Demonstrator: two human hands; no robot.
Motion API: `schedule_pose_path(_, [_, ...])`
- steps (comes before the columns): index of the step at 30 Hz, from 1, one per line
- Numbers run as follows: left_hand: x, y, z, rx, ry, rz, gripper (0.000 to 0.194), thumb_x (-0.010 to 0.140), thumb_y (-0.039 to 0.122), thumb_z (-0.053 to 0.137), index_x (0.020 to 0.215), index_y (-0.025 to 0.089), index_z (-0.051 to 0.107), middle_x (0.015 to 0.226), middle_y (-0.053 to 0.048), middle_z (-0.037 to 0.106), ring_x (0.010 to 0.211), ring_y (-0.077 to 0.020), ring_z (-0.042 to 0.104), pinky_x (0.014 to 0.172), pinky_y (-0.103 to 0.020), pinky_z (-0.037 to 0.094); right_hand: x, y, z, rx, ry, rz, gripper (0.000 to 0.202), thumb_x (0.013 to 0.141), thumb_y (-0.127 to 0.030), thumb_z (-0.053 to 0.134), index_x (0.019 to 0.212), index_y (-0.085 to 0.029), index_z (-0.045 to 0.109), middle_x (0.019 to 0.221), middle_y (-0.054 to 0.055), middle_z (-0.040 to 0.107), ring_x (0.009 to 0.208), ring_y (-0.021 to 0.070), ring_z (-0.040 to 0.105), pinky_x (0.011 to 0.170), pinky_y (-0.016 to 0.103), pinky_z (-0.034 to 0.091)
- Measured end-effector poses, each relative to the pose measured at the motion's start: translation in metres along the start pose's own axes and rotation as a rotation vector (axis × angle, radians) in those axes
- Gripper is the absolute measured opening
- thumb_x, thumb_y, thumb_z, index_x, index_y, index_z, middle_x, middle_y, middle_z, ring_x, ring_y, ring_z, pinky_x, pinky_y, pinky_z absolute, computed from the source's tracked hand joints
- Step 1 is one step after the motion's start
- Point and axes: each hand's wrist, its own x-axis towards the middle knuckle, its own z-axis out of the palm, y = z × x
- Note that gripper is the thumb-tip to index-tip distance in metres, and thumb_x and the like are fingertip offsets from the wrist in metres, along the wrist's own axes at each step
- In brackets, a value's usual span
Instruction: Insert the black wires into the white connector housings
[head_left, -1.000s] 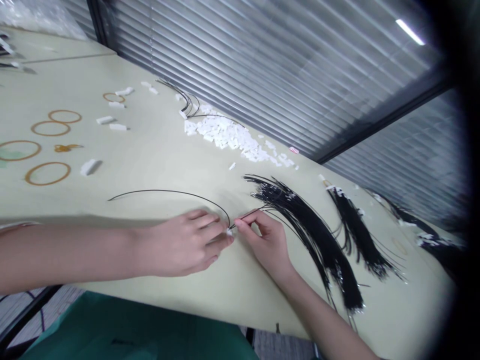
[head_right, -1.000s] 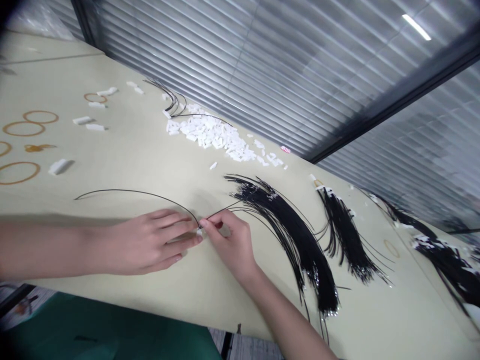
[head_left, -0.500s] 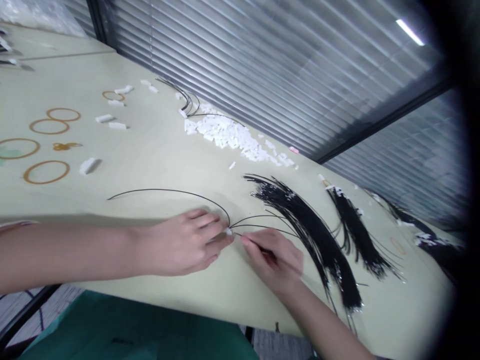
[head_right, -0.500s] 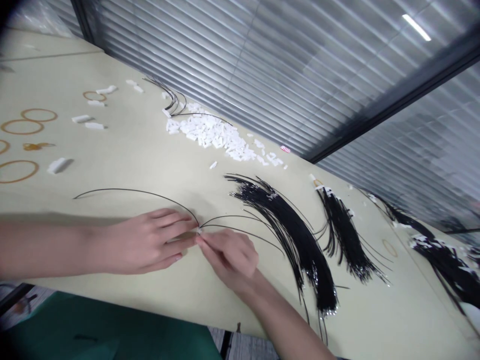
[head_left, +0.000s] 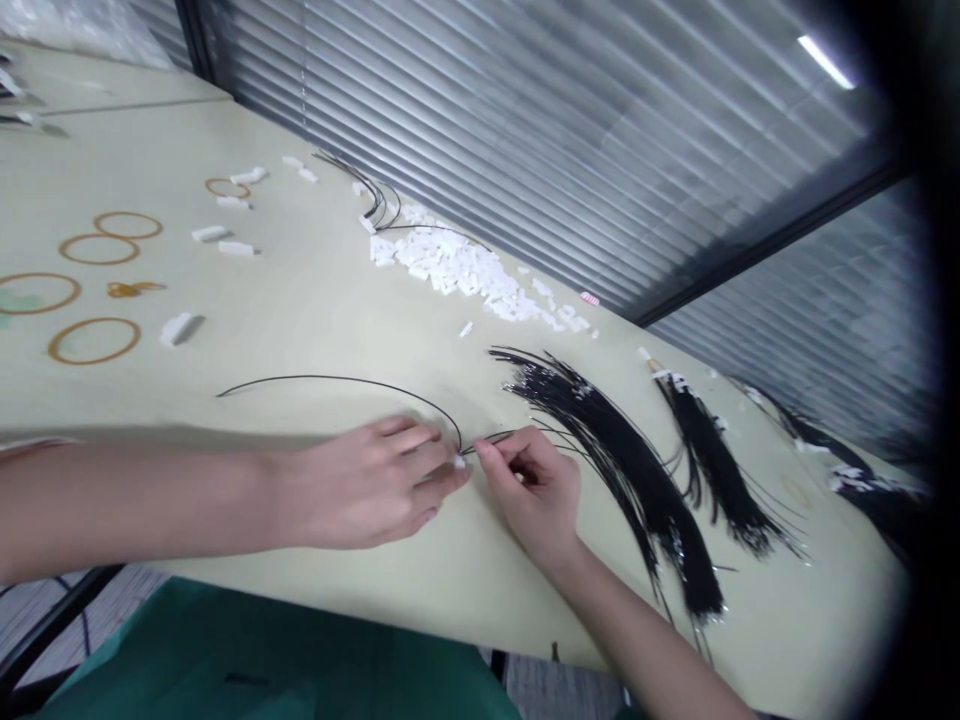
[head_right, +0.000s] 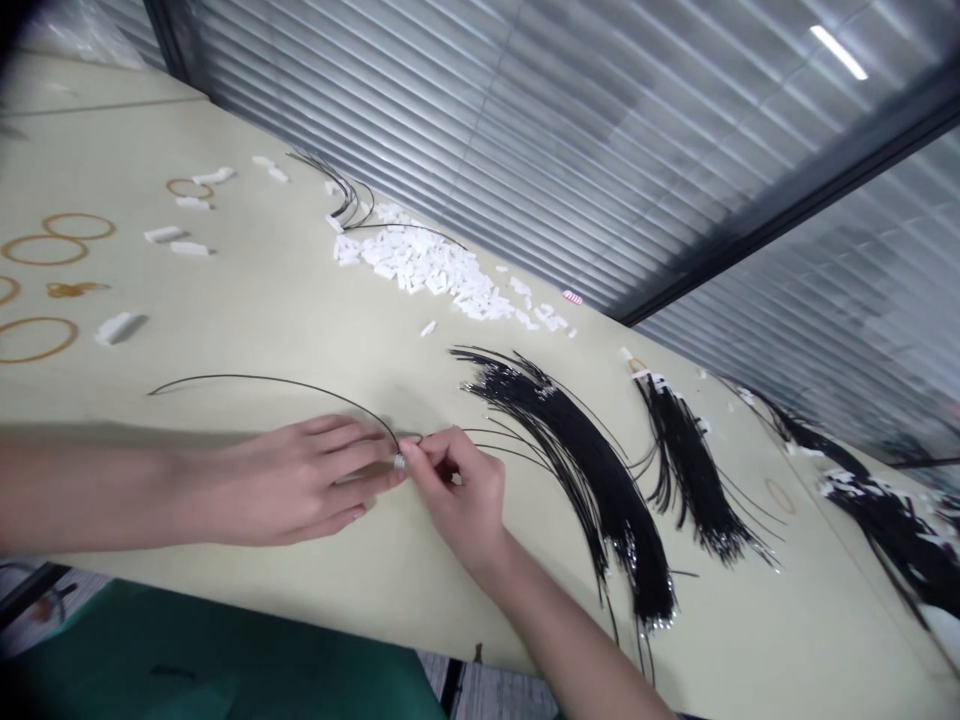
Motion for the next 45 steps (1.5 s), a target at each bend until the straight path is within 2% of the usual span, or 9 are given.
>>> schedule_pose_path(8, [-0.0007, 0.0001, 0.0017, -0.003, 0.036, 0.0, 0.04, 0.093, 0.031, 0.041, 0.129, 0.015, 0.048, 0.118, -0.011, 0.056, 0.116, -0.0261, 0.048, 0.097, -0.039, 0.039, 0.0016, 0.0014, -0.0012, 0.004, -0.09, 0.048, 0.017, 0.083, -0.02, 0.06, 0.069, -0.017, 0.051, 0.051, -0.008, 0.04, 0.045, 0.0038, 0.032, 0.043, 0.016, 0.029])
schedule_pose_path(19, [0.0003, -0.0008, 0.0012, -0.011, 0.025, -0.004, 0.04, 0.094, 0.031, 0.038, 0.129, 0.015, 0.048, 0.119, -0.01, 0.056, 0.115, -0.0254, 0.048, 0.096, -0.039, 0.039, -0.0001, 0.0045, -0.0026, -0.046, -0.132, -0.01, 0.009, 0.085, -0.018, 0.057, 0.076, -0.017, 0.054, 0.053, -0.007, 0.037, 0.046, 0.0044, 0.03, 0.043, 0.016, 0.029])
schedule_pose_path(23, [0.0005, -0.0009, 0.0007, -0.01, 0.018, -0.002, 0.04, 0.094, 0.031, 0.037, 0.129, 0.015, 0.047, 0.12, -0.01, 0.055, 0.115, -0.025, 0.048, 0.097, -0.039, 0.039, 0.0007, 0.0048, -0.0021, -0.105, -0.119, -0.072, 0.005, 0.085, -0.015, 0.056, 0.08, -0.017, 0.056, 0.056, -0.007, 0.042, 0.047, 0.0044, 0.032, 0.044, 0.016, 0.031])
schedule_pose_path(30, [0.0014, -0.0006, -0.0021, -0.005, 0.004, 0.004, 0.04, 0.094, 0.03, 0.037, 0.129, 0.015, 0.047, 0.117, -0.011, 0.056, 0.114, -0.025, 0.049, 0.096, -0.039, 0.039, 0.0002, 0.0052, -0.0028, -0.169, -0.131, -0.147, 0.005, 0.086, -0.015, 0.053, 0.086, -0.018, 0.058, 0.066, -0.002, 0.058, 0.052, 0.0062, 0.046, 0.05, 0.017, 0.04])
schedule_pose_path(41, [0.0011, -0.0008, -0.0001, 0.003, 0.02, 0.003, 0.04, 0.093, 0.03, 0.04, 0.129, 0.015, 0.048, 0.118, -0.011, 0.056, 0.113, -0.0249, 0.05, 0.096, -0.038, 0.04, 0.0001, 0.0089, -0.0026, -0.148, -0.164, -0.171, 0.01, 0.087, -0.013, 0.051, 0.09, -0.018, 0.059, 0.074, 0.0, 0.063, 0.059, 0.0085, 0.055, 0.056, 0.019, 0.046])
schedule_pose_path(45, [0.0008, -0.0005, -0.0005, -0.003, -0.006, 0.005, 0.041, 0.093, 0.03, 0.039, 0.13, 0.015, 0.046, 0.12, -0.012, 0.055, 0.114, -0.0255, 0.049, 0.096, -0.039, 0.04, -0.0002, 0.0085, -0.0025, -0.143, -0.2, -0.174, 0.011, 0.088, -0.012, 0.049, 0.091, -0.018, 0.058, 0.077, 0.002, 0.064, 0.064, 0.0099, 0.057, 0.059, 0.02, 0.046])
